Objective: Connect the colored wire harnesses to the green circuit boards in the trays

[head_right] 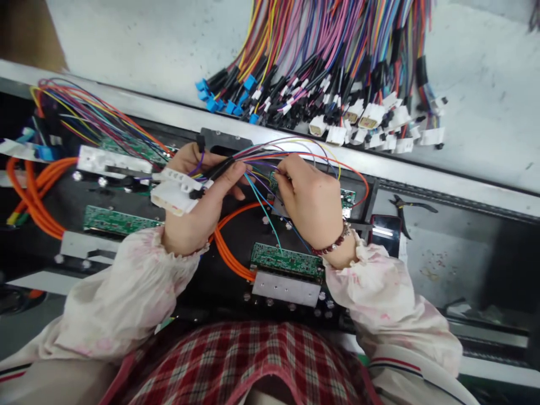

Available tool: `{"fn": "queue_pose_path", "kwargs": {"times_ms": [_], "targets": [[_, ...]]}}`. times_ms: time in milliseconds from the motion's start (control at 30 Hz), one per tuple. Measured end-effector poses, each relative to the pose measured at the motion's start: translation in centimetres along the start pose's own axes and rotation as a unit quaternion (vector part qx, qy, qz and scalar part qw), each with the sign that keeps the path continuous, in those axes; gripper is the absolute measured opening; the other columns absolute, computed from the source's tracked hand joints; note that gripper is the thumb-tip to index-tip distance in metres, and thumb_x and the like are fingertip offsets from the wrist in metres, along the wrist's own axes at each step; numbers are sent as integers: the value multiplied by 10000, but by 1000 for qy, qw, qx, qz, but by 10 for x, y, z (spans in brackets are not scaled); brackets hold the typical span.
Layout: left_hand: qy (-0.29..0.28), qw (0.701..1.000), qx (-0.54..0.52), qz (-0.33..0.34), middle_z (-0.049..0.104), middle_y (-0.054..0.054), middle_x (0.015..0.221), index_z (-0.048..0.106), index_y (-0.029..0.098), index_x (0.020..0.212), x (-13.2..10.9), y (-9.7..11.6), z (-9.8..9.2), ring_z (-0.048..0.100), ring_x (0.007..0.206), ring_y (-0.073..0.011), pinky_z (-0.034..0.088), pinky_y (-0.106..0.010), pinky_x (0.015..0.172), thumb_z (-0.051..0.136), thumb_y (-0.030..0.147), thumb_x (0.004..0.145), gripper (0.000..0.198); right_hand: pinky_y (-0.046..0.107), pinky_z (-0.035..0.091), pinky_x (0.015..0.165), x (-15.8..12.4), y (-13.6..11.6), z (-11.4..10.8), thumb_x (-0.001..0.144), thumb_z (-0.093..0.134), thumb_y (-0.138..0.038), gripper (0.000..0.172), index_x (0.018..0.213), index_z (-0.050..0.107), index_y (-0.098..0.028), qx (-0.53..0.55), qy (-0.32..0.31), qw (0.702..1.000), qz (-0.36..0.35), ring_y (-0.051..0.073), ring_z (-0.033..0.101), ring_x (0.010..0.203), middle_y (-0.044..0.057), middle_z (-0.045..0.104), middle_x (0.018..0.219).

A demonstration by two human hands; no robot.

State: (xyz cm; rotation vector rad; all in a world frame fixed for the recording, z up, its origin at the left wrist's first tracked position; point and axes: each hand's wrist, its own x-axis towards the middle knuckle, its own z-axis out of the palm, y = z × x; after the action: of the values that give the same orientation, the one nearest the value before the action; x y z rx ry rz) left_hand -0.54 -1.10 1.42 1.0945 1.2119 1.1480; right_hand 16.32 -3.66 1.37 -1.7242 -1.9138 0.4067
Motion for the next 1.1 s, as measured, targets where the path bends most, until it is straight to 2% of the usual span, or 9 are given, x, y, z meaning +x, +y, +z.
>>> {"fn": "queue_pose_path", "kwargs": {"times_ms": [200,400,467,567,733,800,900,1000,1100], "targets": [[12,999,43,-2,705,27,724,589,239,751,0,1,-1,650,508,-164,574,-335,430,848,440,759,328,273,492,633,1,0,1,867,644,-167,27,862,660,-188,1,-5,1000,3,146,671,683,4,697,750],[2,999,49,1,708,33,718,598,245,754,1,-1,-3,608,450,-138,548,-315,393,848,393,774,291,306,506,656,1,0,1,904,621,-207,49,872,656,-218,-4,-41,999,22,165,679,724,9,700,785],[10,999,47,0,706,33,711,608,246,751,0,0,-2,604,447,-141,550,-315,389,857,384,763,285,311,501,656,-3,-4,-3,913,626,-232,35,900,654,-216,-15,-31,999,28,170,679,736,10,703,808],[2,1000,31,3,695,25,698,629,235,752,0,0,-2,617,467,-141,554,-306,396,861,367,760,267,320,495,672,-10,-11,-12,923,628,-303,120,952,651,-189,-46,-8,999,25,184,668,770,30,697,851],[-2,1000,-5,22,709,21,759,627,228,808,1,-8,-2,657,535,-155,542,-309,396,864,383,758,287,321,474,675,-22,-5,-34,918,592,-266,134,825,635,-180,-69,-112,991,-25,194,611,792,57,606,843],[2,1000,-18,14,704,20,757,615,232,803,2,-10,-2,660,537,-164,534,-319,386,870,393,747,307,318,465,665,-25,2,-44,923,573,-257,126,840,639,-187,-91,-94,991,-14,187,596,768,53,596,835],[4,999,-35,-13,701,0,769,608,236,818,2,-10,-1,690,616,-190,560,-327,424,864,388,754,305,320,462,670,-26,7,-51,940,538,-246,130,880,645,-202,-118,-29,993,14,190,607,771,55,632,836],[5,999,-34,-8,705,-8,801,604,231,825,2,-8,0,693,641,-193,554,-314,424,869,407,742,329,317,484,700,-24,9,-44,946,538,-255,124,896,645,-218,-110,30,993,25,187,640,791,45,677,840],[11,1000,-13,-13,691,-7,787,606,229,800,-1,-2,2,687,627,-187,561,-317,428,857,397,761,305,297,497,669,-24,15,-30,926,573,-252,86,917,649,-214,-90,17,995,39,168,661,740,28,699,831]]}}
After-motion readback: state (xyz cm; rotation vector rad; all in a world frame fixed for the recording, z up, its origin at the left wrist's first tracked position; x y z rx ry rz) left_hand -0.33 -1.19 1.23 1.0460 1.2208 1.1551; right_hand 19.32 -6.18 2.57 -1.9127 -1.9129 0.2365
